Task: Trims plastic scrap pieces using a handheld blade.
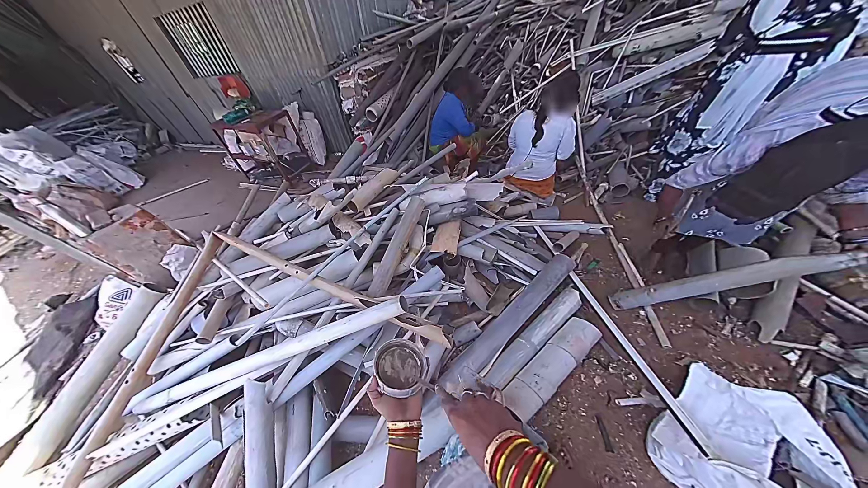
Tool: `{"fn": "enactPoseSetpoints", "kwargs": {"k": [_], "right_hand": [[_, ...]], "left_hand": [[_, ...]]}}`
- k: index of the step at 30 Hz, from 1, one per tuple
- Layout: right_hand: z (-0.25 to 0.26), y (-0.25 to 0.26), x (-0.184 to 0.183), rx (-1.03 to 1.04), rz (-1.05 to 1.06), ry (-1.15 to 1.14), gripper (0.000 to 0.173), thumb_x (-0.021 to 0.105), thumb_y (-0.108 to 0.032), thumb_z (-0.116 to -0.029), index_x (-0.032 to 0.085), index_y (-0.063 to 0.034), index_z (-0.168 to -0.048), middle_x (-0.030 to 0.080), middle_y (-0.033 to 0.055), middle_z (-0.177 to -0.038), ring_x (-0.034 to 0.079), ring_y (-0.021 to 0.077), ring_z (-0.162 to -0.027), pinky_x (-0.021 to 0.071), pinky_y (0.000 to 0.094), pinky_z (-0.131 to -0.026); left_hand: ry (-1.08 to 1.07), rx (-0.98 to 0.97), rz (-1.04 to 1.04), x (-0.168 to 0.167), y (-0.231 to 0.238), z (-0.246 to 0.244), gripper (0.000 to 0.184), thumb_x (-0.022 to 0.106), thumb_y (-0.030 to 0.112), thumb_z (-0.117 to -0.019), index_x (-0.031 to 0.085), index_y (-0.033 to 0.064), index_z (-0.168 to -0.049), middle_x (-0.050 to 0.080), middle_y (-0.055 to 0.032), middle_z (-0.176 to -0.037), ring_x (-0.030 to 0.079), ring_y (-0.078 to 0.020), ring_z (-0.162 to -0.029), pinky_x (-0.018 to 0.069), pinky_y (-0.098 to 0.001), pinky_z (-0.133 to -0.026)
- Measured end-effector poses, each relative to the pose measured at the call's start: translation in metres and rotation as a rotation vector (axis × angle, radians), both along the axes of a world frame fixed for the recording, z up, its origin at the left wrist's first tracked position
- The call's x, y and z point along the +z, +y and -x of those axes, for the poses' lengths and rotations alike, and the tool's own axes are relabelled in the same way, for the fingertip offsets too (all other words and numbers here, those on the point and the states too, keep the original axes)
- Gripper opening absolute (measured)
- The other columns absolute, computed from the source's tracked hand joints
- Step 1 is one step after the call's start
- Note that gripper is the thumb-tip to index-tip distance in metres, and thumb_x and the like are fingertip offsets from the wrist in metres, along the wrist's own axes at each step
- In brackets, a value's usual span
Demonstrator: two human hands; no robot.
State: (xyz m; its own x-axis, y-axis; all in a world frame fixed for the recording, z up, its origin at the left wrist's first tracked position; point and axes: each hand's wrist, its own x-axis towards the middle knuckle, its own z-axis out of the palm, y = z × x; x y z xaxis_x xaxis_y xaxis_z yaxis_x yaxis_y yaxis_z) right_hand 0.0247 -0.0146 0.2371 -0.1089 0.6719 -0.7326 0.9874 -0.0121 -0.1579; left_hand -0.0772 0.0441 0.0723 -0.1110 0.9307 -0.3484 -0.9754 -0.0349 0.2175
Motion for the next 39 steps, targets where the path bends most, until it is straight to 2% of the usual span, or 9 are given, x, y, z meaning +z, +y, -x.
{"fn": "enactPoseSetpoints", "kwargs": {"k": [4, 9, 13, 16, 18, 21, 25, 30, 39], "right_hand": [[0.002, 0.014, -0.005, -0.070, -0.035, -0.007, 0.057, 0.036, -0.002, -0.1089, 0.024, -0.0099, -0.164, 0.055, 0.0308, -0.140, 0.057, 0.0463, -0.129, 0.0488, 0.0556, -0.100], [0.018, 0.005, 0.012, 0.030, -0.003, -0.013, 0.061, 0.033, 0.002, -0.1078, 0.017, -0.0085, -0.165, 0.055, 0.0310, -0.140, 0.057, 0.0456, -0.128, 0.0486, 0.0537, -0.100], [0.022, 0.022, 0.007, -0.002, -0.036, -0.016, 0.058, 0.036, -0.001, -0.1088, 0.019, -0.0076, -0.164, 0.057, 0.0297, -0.139, 0.057, 0.0444, -0.128, 0.0488, 0.0534, -0.100], [0.036, 0.013, 0.017, 0.038, -0.036, -0.015, 0.059, 0.034, 0.001, -0.1082, 0.016, -0.0062, -0.164, 0.058, 0.0301, -0.137, 0.059, 0.0443, -0.127, 0.0496, 0.0526, -0.099], [0.038, 0.011, 0.024, 0.068, -0.038, -0.009, 0.058, 0.033, 0.002, -0.1079, 0.018, -0.0049, -0.164, 0.058, 0.0300, -0.137, 0.059, 0.0443, -0.126, 0.0493, 0.0522, -0.099], [0.035, 0.024, 0.021, 0.048, -0.071, -0.016, 0.055, 0.033, 0.001, -0.1083, 0.022, -0.0011, -0.162, 0.057, 0.0310, -0.137, 0.058, 0.0448, -0.128, 0.0485, 0.0533, -0.100], [0.040, 0.010, 0.028, 0.082, -0.059, -0.009, 0.059, 0.032, 0.001, -0.1082, 0.016, -0.0053, -0.164, 0.059, 0.0303, -0.135, 0.058, 0.0438, -0.127, 0.0490, 0.0520, -0.100], [0.028, 0.019, 0.019, 0.052, -0.095, -0.022, 0.057, 0.034, 0.000, -0.1083, 0.019, -0.0020, -0.163, 0.057, 0.0318, -0.136, 0.058, 0.0455, -0.126, 0.0486, 0.0533, -0.100], [0.021, 0.012, 0.015, 0.054, -0.071, -0.026, 0.059, 0.034, 0.001, -0.1080, 0.016, -0.0044, -0.164, 0.058, 0.0316, -0.135, 0.059, 0.0457, -0.125, 0.0498, 0.0540, -0.098]], "left_hand": [[0.002, 0.065, -0.031, 0.005, 0.003, 0.003, 0.043, 0.029, 0.038, -0.0965, 0.055, 0.0108, -0.117, 0.070, -0.0116, -0.105, 0.070, -0.0278, -0.098, 0.0580, -0.0508, -0.080], [-0.010, 0.142, -0.069, 0.008, 0.010, 0.011, 0.041, 0.031, 0.039, -0.0953, 0.056, 0.0113, -0.114, 0.071, -0.0096, -0.102, 0.071, -0.0261, -0.096, 0.0593, -0.0491, -0.078], [0.000, 0.191, -0.111, 0.004, 0.014, 0.018, 0.043, 0.043, 0.037, -0.0900, 0.052, 0.0113, -0.123, 0.069, -0.0115, -0.109, 0.069, -0.0279, -0.101, 0.0580, -0.0509, -0.081], [0.020, 0.237, -0.145, 0.007, 0.020, 0.024, 0.048, 0.037, 0.038, -0.0921, 0.049, 0.0118, -0.130, 0.067, -0.0105, -0.115, 0.068, -0.0261, -0.105, 0.0582, -0.0485, -0.082], [0.036, 0.263, -0.143, 0.013, 0.020, 0.027, 0.045, 0.033, 0.038, -0.0947, 0.049, 0.0119, -0.128, 0.067, -0.0097, -0.113, 0.068, -0.0246, -0.103, 0.0580, -0.0472, -0.082], [0.001, 0.253, -0.138, 0.017, 0.019, 0.028, 0.038, 0.039, 0.037, -0.0930, 0.054, 0.0100, -0.115, 0.071, -0.0101, -0.102, 0.071, -0.0262, -0.095, 0.0595, -0.0485, -0.077], [0.004, 0.229, -0.144, 0.021, 0.017, 0.028, 0.039, 0.037, 0.037, -0.0937, 0.055, 0.0108, -0.115, 0.072, -0.0100, -0.101, 0.072, -0.0257, -0.094, 0.0600, -0.0476, -0.076], [0.019, 0.185, -0.124, 0.016, 0.015, 0.023, 0.045, 0.029, 0.040, -0.0968, 0.050, 0.0115, -0.125, 0.067, -0.0115, -0.110, 0.068, -0.0272, -0.102, 0.0573, -0.0501, -0.081], [0.003, 0.137, -0.109, 0.013, 0.010, 0.014, 0.042, 0.033, 0.039, -0.0943, 0.053, 0.0117, -0.120, 0.069, -0.0113, -0.107, 0.070, -0.0276, -0.099, 0.0584, -0.0507, -0.079]]}}
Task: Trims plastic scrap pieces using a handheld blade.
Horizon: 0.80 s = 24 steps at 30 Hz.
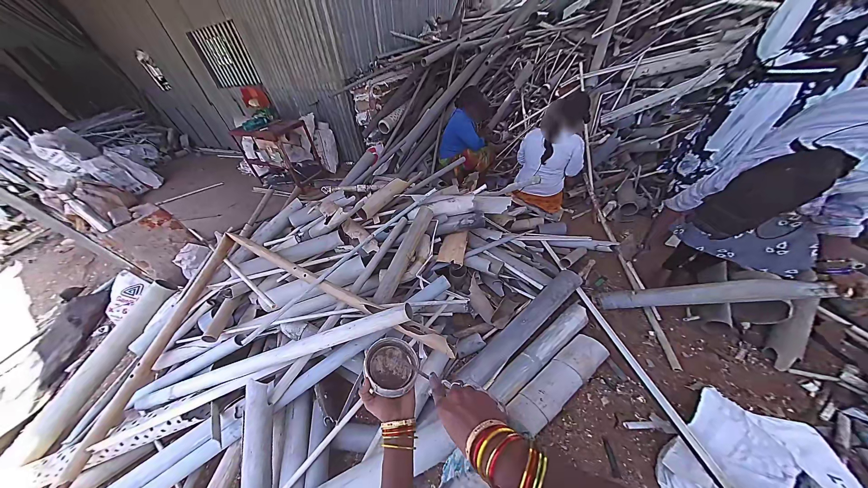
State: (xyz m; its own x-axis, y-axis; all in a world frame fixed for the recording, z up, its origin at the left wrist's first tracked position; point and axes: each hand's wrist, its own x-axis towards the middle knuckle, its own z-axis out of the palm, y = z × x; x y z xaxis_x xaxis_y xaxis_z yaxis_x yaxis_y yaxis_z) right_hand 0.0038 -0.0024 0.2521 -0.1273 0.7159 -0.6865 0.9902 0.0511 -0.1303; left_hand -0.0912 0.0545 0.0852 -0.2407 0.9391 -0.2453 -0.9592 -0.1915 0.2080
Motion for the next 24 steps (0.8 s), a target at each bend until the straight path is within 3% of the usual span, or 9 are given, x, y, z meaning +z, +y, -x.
{"fn": "enactPoseSetpoints", "kwargs": {"k": [3, 9, 13, 18, 22, 24], "right_hand": [[-0.003, -0.007, 0.003, 0.050, 0.026, 0.011, 0.060, 0.034, 0.003, -0.1075, 0.016, -0.0050, -0.164, 0.058, 0.0324, -0.134, 0.059, 0.0457, -0.124, 0.0498, 0.0531, -0.098], [-0.009, -0.005, -0.004, 0.013, 0.018, 0.021, 0.059, 0.034, 0.002, -0.1078, 0.016, -0.0049, -0.164, 0.056, 0.0323, -0.137, 0.057, 0.0457, -0.128, 0.0478, 0.0534, -0.102], [-0.020, 0.001, -0.013, -0.009, 0.001, 0.022, 0.059, 0.036, 0.002, -0.1075, 0.019, -0.0049, -0.164, 0.055, 0.0325, -0.138, 0.058, 0.0467, -0.126, 0.0486, 0.0547, -0.100], [-0.017, -0.009, -0.009, 0.034, 0.043, 0.015, 0.060, 0.033, 0.004, -0.1074, 0.017, -0.0054, -0.164, 0.056, 0.0325, -0.136, 0.058, 0.0464, -0.126, 0.0490, 0.0542, -0.099], [-0.023, 0.003, -0.017, -0.048, 0.023, 0.019, 0.059, 0.035, 0.002, -0.1075, 0.019, -0.0051, -0.164, 0.057, 0.0311, -0.137, 0.058, 0.0459, -0.126, 0.0492, 0.0547, -0.099], [-0.018, -0.003, -0.012, -0.009, 0.059, 0.025, 0.058, 0.033, 0.001, -0.1086, 0.018, -0.0055, -0.164, 0.055, 0.0317, -0.138, 0.057, 0.0464, -0.128, 0.0485, 0.0552, -0.100]], "left_hand": [[-0.035, -0.005, -0.013, -0.003, -0.001, 0.001, 0.042, 0.039, 0.039, -0.0921, 0.055, 0.0108, -0.120, 0.070, -0.0121, -0.108, 0.070, -0.0289, -0.101, 0.0582, -0.0519, -0.081], [-0.007, -0.052, 0.015, -0.007, -0.005, -0.002, 0.047, 0.038, 0.041, -0.0918, 0.052, 0.0111, -0.125, 0.068, -0.0133, -0.111, 0.069, -0.0304, -0.102, 0.0574, -0.0526, -0.082], [-0.027, -0.076, 0.006, -0.013, -0.007, -0.003, 0.043, 0.049, 0.039, -0.0887, 0.056, 0.0100, -0.120, 0.071, -0.0142, -0.109, 0.070, -0.0317, -0.100, 0.0584, -0.0538, -0.080], [-0.015, -0.076, 0.057, -0.011, -0.011, -0.009, 0.047, 0.034, 0.042, -0.0940, 0.052, 0.0097, -0.123, 0.068, -0.0142, -0.111, 0.068, -0.0305, -0.102, 0.0572, -0.0527, -0.081], [-0.029, -0.095, 0.071, -0.012, -0.012, -0.012, 0.044, 0.038, 0.042, -0.0932, 0.056, 0.0092, -0.117, 0.070, -0.0137, -0.106, 0.070, -0.0305, -0.099, 0.0583, -0.0534, -0.079], [-0.008, -0.101, 0.094, -0.011, -0.011, -0.012, 0.048, 0.032, 0.044, -0.0950, 0.054, 0.0097, -0.119, 0.069, -0.0131, -0.107, 0.069, -0.0298, -0.099, 0.0576, -0.0527, -0.079]]}}
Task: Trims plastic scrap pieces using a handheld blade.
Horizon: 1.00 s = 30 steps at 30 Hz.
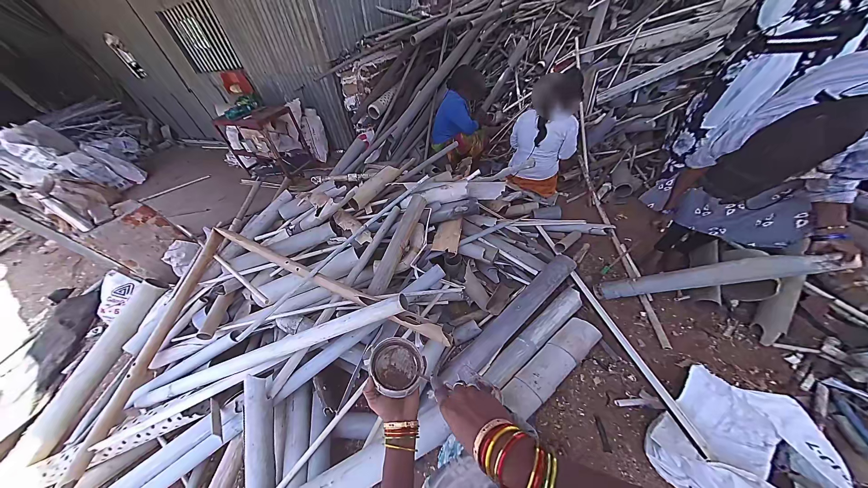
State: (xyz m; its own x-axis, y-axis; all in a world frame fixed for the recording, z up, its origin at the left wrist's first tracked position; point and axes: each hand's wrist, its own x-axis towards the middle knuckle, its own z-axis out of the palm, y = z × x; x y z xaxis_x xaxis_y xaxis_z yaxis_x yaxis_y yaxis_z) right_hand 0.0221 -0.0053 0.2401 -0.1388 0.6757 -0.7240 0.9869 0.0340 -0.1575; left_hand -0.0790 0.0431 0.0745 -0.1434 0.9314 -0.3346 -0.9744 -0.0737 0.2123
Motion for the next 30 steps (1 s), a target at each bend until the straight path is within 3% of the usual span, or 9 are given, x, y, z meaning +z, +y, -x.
{"fn": "enactPoseSetpoints", "kwargs": {"k": [8, 12, 14, 18, 21, 25, 30], "right_hand": [[0.001, 0.003, 0.002, 0.045, -0.020, -0.018, 0.060, 0.033, 0.004, -0.1072, 0.018, -0.0058, -0.164, 0.055, 0.0320, -0.138, 0.057, 0.0462, -0.127, 0.0489, 0.0533, -0.099], [-0.005, 0.011, -0.008, 0.022, -0.064, -0.022, 0.056, 0.035, 0.002, -0.1073, 0.026, -0.0059, -0.162, 0.057, 0.0319, -0.136, 0.059, 0.0464, -0.125, 0.0503, 0.0547, -0.096], [-0.005, 0.013, -0.009, 0.019, -0.045, -0.023, 0.058, 0.035, 0.002, -0.1075, 0.023, -0.0073, -0.164, 0.056, 0.0321, -0.137, 0.058, 0.0471, -0.126, 0.0493, 0.0554, -0.098], [-0.007, 0.009, -0.003, 0.055, -0.043, -0.008, 0.061, 0.038, 0.003, -0.1069, 0.022, -0.0109, -0.164, 0.058, 0.0323, -0.133, 0.059, 0.0475, -0.123, 0.0498, 0.0555, -0.096], [-0.015, 0.018, 0.002, 0.024, -0.055, -0.023, 0.059, 0.039, 0.002, -0.1068, 0.027, -0.0103, -0.163, 0.055, 0.0334, -0.138, 0.057, 0.0490, -0.126, 0.0489, 0.0571, -0.098], [-0.009, 0.007, 0.008, 0.148, 0.015, -0.061, 0.060, 0.036, 0.004, -0.1069, 0.024, -0.0102, -0.163, 0.049, 0.0347, -0.143, 0.055, 0.0506, -0.128, 0.0487, 0.0577, -0.097], [-0.018, -0.013, 0.025, 0.237, 0.098, -0.096, 0.059, 0.037, 0.005, -0.1063, 0.025, -0.0085, -0.163, 0.052, 0.0363, -0.138, 0.055, 0.0515, -0.125, 0.0480, 0.0582, -0.096]], "left_hand": [[-0.026, -0.039, -0.012, 0.000, -0.001, -0.002, 0.044, 0.040, 0.043, -0.0926, 0.058, 0.0088, -0.115, 0.072, -0.0137, -0.104, 0.071, -0.0304, -0.097, 0.0596, -0.0522, -0.076], [-0.010, -0.086, 0.042, 0.000, -0.003, 0.000, 0.049, 0.030, 0.047, -0.0962, 0.055, 0.0105, -0.119, 0.070, -0.0141, -0.107, 0.070, -0.0320, -0.098, 0.0585, -0.0538, -0.076], [0.016, -0.126, 0.054, -0.001, -0.002, 0.002, 0.057, 0.023, 0.054, -0.0985, 0.053, 0.0116, -0.123, 0.069, -0.0136, -0.110, 0.069, -0.0316, -0.100, 0.0579, -0.0539, -0.077], [-0.020, -0.202, 0.039, -0.008, -0.001, 0.009, 0.061, 0.025, 0.058, -0.0970, 0.055, 0.0119, -0.124, 0.069, -0.0153, -0.114, 0.068, -0.0340, -0.104, 0.0573, -0.0558, -0.080], [-0.011, -0.241, 0.030, -0.002, -0.002, 0.009, 0.062, 0.022, 0.059, -0.0991, 0.060, 0.0132, -0.118, 0.072, -0.0130, -0.107, 0.071, -0.0312, -0.097, 0.0594, -0.0531, -0.074], [0.057, -0.425, 0.060, -0.010, 0.001, 0.018, 0.073, 0.019, 0.070, -0.0956, 0.059, 0.0148, -0.123, 0.071, -0.0146, -0.112, 0.071, -0.0331, -0.100, 0.0592, -0.0524, -0.072], [0.028, -0.576, 0.016, -0.018, 0.000, 0.030, 0.072, 0.032, 0.070, -0.0935, 0.061, 0.0105, -0.123, 0.071, -0.0199, -0.115, 0.070, -0.0380, -0.103, 0.0596, -0.0552, -0.078]]}}
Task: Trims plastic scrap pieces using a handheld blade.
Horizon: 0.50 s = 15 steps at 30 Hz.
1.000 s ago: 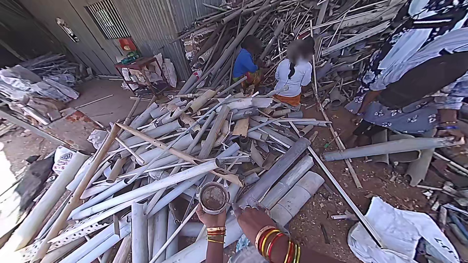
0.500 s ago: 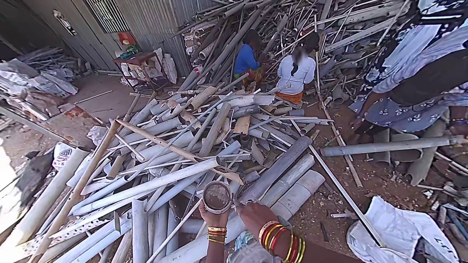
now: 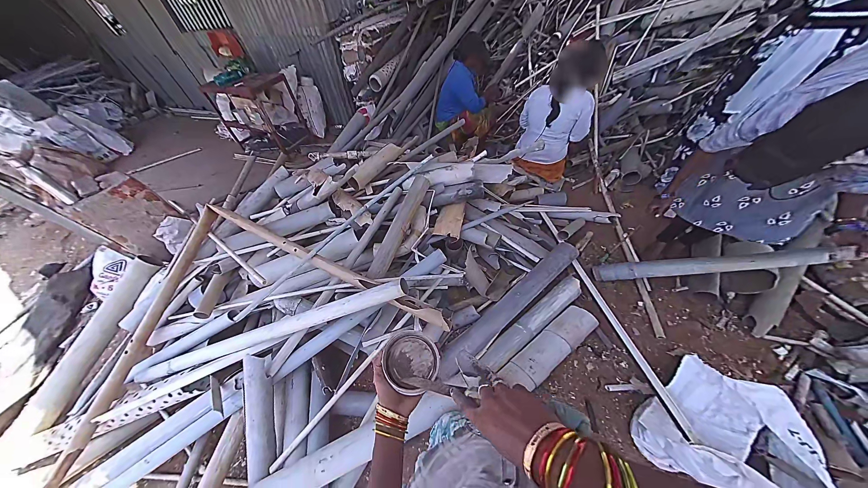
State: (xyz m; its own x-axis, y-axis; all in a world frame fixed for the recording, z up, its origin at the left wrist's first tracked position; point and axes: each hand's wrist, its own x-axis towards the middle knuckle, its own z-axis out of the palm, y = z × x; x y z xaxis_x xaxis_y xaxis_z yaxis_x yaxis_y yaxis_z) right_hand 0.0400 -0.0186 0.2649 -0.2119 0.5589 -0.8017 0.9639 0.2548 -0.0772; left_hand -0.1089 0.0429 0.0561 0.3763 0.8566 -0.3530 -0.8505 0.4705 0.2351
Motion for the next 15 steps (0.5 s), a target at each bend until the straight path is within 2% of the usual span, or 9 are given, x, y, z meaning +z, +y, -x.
{"fn": "enactPoseSetpoints", "kwargs": {"k": [2, 6, 10, 13, 15], "right_hand": [[-0.001, 0.002, -0.003, -0.032, -0.017, 0.001, 0.061, 0.038, 0.004, -0.1065, 0.025, -0.0110, -0.163, 0.052, 0.0365, -0.137, 0.056, 0.0521, -0.124, 0.0490, 0.0585, -0.094], [0.002, 0.010, -0.011, -0.087, -0.068, 0.009, 0.063, 0.037, 0.005, -0.1066, 0.020, -0.0126, -0.165, 0.049, 0.0369, -0.142, 0.056, 0.0520, -0.125, 0.0483, 0.0582, -0.096], [-0.001, 0.004, 0.010, -0.057, 0.017, 0.007, 0.062, 0.039, 0.005, -0.1057, 0.025, -0.0119, -0.164, 0.053, 0.0350, -0.138, 0.057, 0.0502, -0.124, 0.0495, 0.0565, -0.096], [-0.002, 0.006, 0.014, -0.083, -0.024, -0.020, 0.061, 0.038, 0.005, -0.1062, 0.026, -0.0114, -0.163, 0.053, 0.0342, -0.138, 0.057, 0.0494, -0.125, 0.0493, 0.0562, -0.095], [0.000, 0.008, 0.006, -0.110, -0.086, -0.033, 0.060, 0.035, 0.004, -0.1069, 0.024, -0.0103, -0.164, 0.052, 0.0346, -0.140, 0.056, 0.0497, -0.126, 0.0485, 0.0572, -0.094]], "left_hand": [[-0.012, -0.013, 0.006, 0.002, -0.001, -0.002, 0.074, 0.030, 0.070, -0.0937, 0.061, 0.0099, -0.123, 0.070, -0.0201, -0.115, 0.070, -0.0379, -0.103, 0.0597, -0.0548, -0.077], [-0.004, 0.005, 0.019, 0.013, 0.000, -0.010, 0.075, 0.018, 0.069, -0.0963, 0.063, 0.0125, -0.117, 0.073, -0.0156, -0.107, 0.072, -0.0338, -0.097, 0.0603, -0.0528, -0.073], [-0.018, -0.018, -0.011, 0.009, 0.001, -0.005, 0.072, 0.024, 0.067, -0.0963, 0.062, 0.0100, -0.120, 0.072, -0.0183, -0.111, 0.071, -0.0358, -0.101, 0.0597, -0.0540, -0.078], [0.008, -0.048, -0.032, 0.008, 0.000, -0.010, 0.075, 0.018, 0.066, -0.0975, 0.061, 0.0098, -0.121, 0.072, -0.0183, -0.111, 0.070, -0.0351, -0.101, 0.0590, -0.0534, -0.080], [0.059, -0.062, -0.013, 0.014, 0.001, -0.015, 0.073, 0.015, 0.064, -0.0984, 0.062, 0.0119, -0.117, 0.073, -0.0157, -0.106, 0.072, -0.0331, -0.097, 0.0596, -0.0528, -0.075]]}}
